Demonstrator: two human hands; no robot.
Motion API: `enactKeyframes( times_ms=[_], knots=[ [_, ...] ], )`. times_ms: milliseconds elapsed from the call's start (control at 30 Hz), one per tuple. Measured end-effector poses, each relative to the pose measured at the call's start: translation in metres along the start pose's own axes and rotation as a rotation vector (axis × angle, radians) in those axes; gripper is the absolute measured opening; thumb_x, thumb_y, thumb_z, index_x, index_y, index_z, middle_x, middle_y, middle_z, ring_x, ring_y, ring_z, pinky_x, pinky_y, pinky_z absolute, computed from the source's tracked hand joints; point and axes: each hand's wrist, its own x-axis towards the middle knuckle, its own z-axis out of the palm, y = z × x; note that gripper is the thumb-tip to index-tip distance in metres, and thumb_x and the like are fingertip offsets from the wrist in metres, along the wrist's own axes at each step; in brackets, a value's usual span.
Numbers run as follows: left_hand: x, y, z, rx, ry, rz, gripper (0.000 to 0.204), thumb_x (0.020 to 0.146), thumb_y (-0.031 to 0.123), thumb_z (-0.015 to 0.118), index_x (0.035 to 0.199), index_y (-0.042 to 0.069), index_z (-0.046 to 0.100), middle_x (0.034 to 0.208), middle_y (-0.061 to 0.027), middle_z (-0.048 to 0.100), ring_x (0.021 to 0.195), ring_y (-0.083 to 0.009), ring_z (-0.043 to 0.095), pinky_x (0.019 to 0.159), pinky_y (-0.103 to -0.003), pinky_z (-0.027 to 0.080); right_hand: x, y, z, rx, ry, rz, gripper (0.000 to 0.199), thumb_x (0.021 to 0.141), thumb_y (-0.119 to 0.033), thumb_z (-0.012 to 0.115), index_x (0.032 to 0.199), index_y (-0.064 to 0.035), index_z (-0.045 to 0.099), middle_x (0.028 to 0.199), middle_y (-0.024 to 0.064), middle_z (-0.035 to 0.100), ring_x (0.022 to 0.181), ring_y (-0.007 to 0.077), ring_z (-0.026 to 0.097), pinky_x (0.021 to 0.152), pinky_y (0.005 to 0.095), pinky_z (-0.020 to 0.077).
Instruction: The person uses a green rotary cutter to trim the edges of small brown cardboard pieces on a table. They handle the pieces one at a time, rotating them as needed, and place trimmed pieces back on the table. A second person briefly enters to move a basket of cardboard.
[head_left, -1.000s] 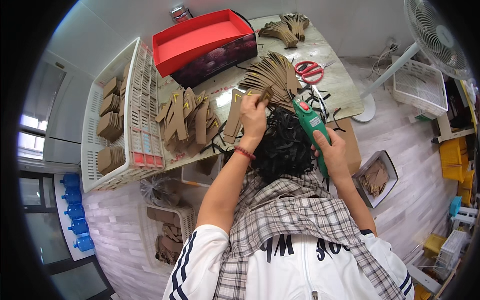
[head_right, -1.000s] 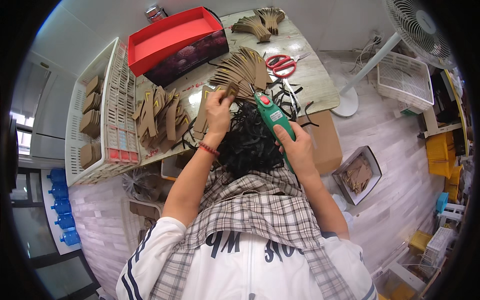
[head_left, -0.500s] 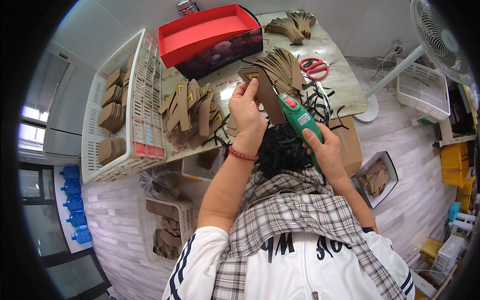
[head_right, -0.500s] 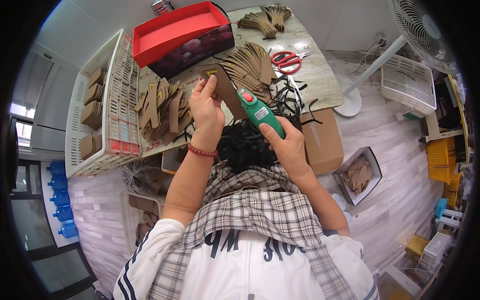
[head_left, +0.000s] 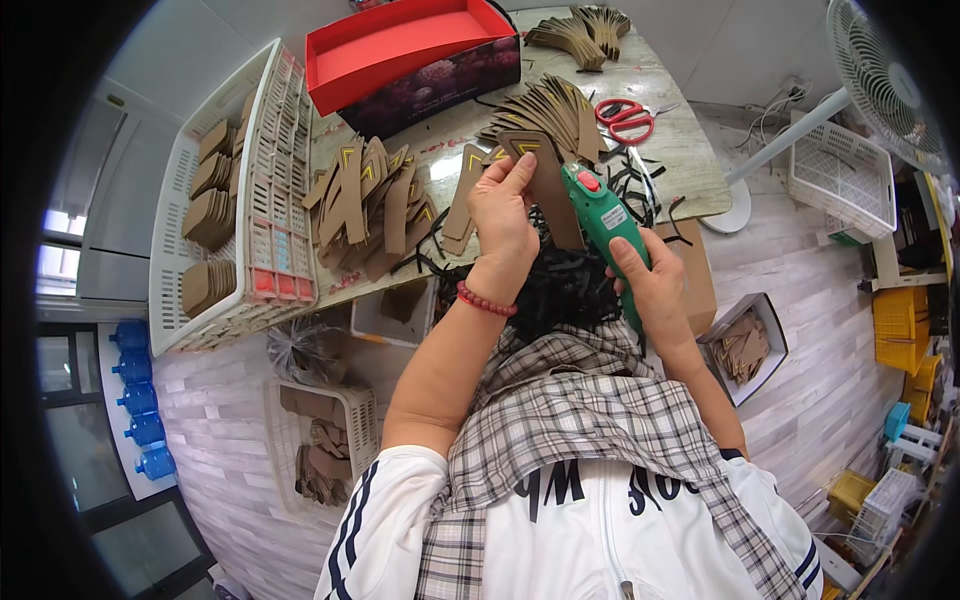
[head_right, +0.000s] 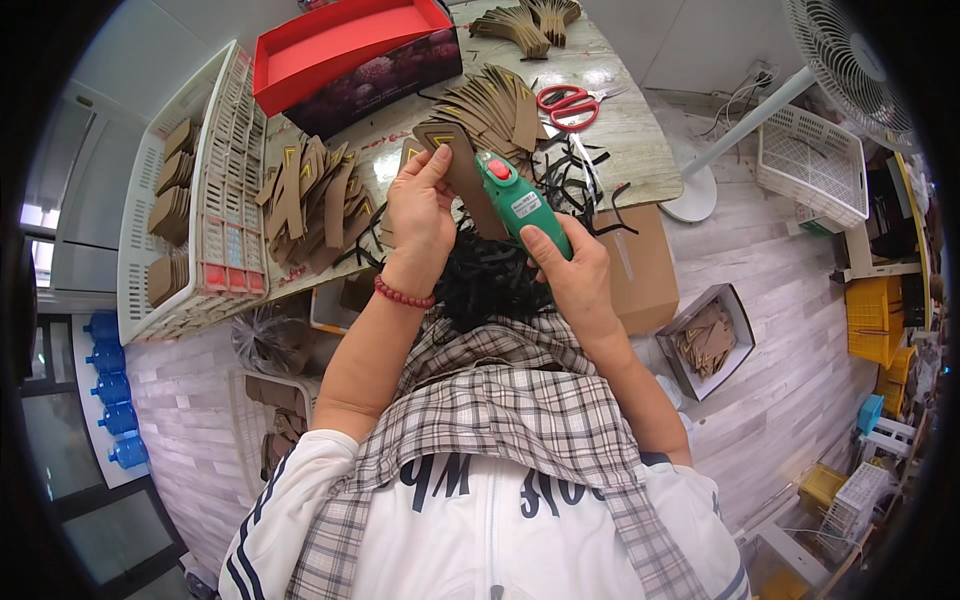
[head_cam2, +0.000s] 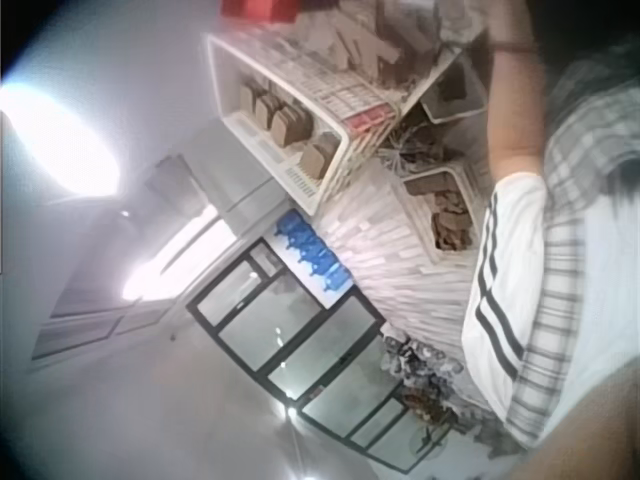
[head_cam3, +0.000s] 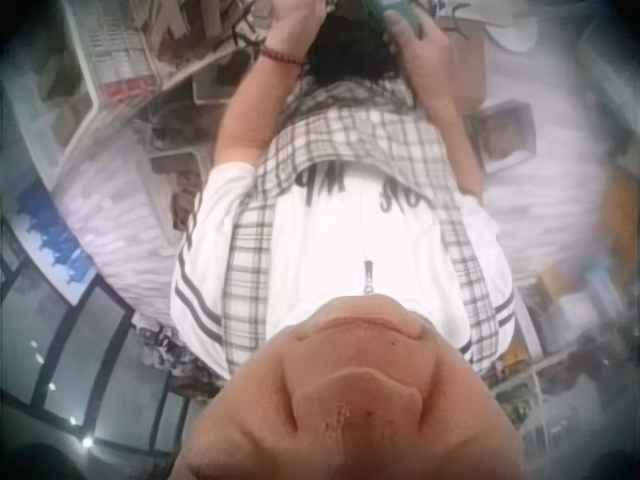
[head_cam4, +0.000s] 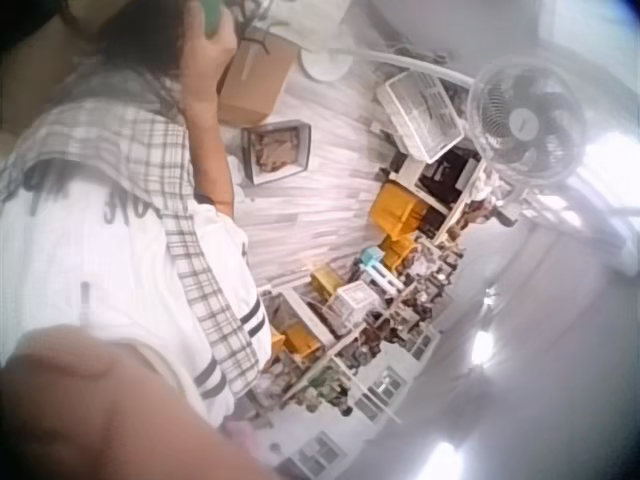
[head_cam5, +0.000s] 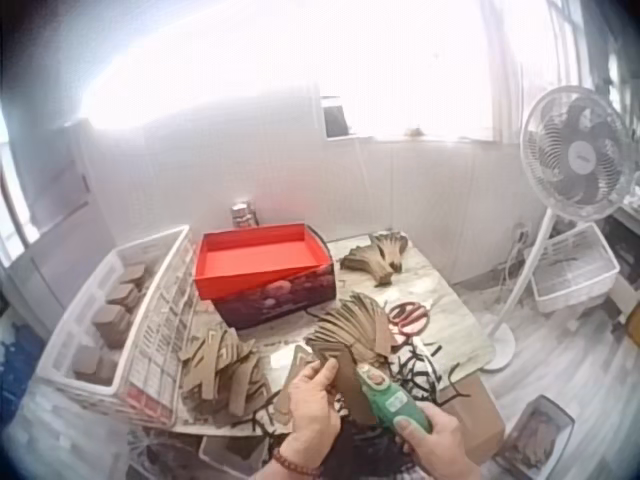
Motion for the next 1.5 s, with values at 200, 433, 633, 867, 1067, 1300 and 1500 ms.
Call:
enactKeyframes(
  times_ms=[200, 433, 633, 867, 1067, 1300, 1500],
  knots=[
    [-0.002, -0.003, -0.004, 0.055, -0.041, -0.026, 0.008, 0.086, 0.005, 0.065, 0.093, 0.001, 0.065, 0.085, -0.0032, 0.068, 0.069, -0.0086, 0.060, 0.062, -0.021, 0.046, 0.003, 0.000, -0.002, -0.004, -0.008, -0.005, 0.036, 0.087, -0.033, 0.067, 0.101, -0.0001, 0.063, 0.070, 0.0004, 0.059, 0.058, 0.0047, 0.052, 0.051, 0.0196, 0.0419],
    [-0.002, 0.004, -0.008, 0.170, -0.089, 0.069, 0.009, 0.087, 0.004, 0.063, 0.094, -0.002, 0.066, 0.086, -0.0041, 0.068, 0.071, -0.0081, 0.061, 0.066, -0.021, 0.048, 0.004, 0.006, -0.004, 0.036, -0.001, -0.024, 0.036, 0.087, -0.033, 0.067, 0.101, -0.0003, 0.063, 0.070, 0.0002, 0.059, 0.057, 0.0042, 0.051, 0.050, 0.0192, 0.0409],
    [0.008, 0.016, -0.010, 0.274, -0.139, 0.201, 0.013, 0.088, 0.003, 0.062, 0.096, -0.005, 0.067, 0.086, -0.0035, 0.067, 0.072, -0.0068, 0.059, 0.067, -0.019, 0.048, 0.001, 0.004, -0.006, 0.016, -0.042, 0.007, 0.037, 0.087, -0.033, 0.067, 0.103, -0.0002, 0.063, 0.070, -0.0001, 0.059, 0.056, 0.0040, 0.050, 0.050, 0.0192, 0.0409],
    [0.010, 0.028, -0.013, 0.505, -0.207, 0.272, 0.016, 0.089, 0.005, 0.061, 0.100, -0.005, 0.067, 0.088, -0.0025, 0.067, 0.076, -0.0054, 0.058, 0.071, -0.019, 0.047, -0.001, 0.001, -0.005, 0.031, -0.047, -0.008, 0.037, 0.087, -0.032, 0.068, 0.105, 0.0003, 0.063, 0.070, -0.0003, 0.059, 0.056, 0.0041, 0.050, 0.050, 0.0190, 0.0409],
    [0.003, 0.029, -0.012, 0.625, -0.262, 0.268, 0.014, 0.089, 0.004, 0.060, 0.097, -0.005, 0.067, 0.083, -0.0005, 0.065, 0.074, -0.0051, 0.057, 0.068, -0.019, 0.046, 0.002, 0.002, -0.007, 0.033, -0.039, -0.009, 0.038, 0.087, -0.032, 0.068, 0.105, 0.0002, 0.063, 0.070, 0.0000, 0.059, 0.056, 0.0043, 0.050, 0.050, 0.0191, 0.0410],
    [0.006, 0.023, -0.022, 0.698, -0.364, 0.170, 0.013, 0.087, 0.006, 0.062, 0.094, -0.005, 0.066, 0.080, 0.0007, 0.064, 0.072, -0.0051, 0.055, 0.065, -0.019, 0.043, 0.005, -0.002, -0.012, 0.023, -0.062, 0.007, 0.038, 0.086, -0.034, 0.068, 0.103, -0.0006, 0.064, 0.071, -0.0001, 0.059, 0.057, 0.0046, 0.051, 0.051, 0.0196, 0.0417],
    [0.028, 0.081, -0.038, 0.165, -0.169, 0.240, 0.006, 0.087, 0.003, 0.062, 0.092, 0.006, 0.063, 0.082, -0.0017, 0.065, 0.069, -0.0087, 0.060, 0.062, -0.021, 0.049, 0.000, -0.005, -0.013, 0.065, -0.003, 0.015, 0.036, 0.088, -0.033, 0.066, 0.105, -0.0011, 0.063, 0.077, -0.0005, 0.060, 0.064, 0.0048, 0.055, 0.052, 0.0198, 0.0437]
  ],
)
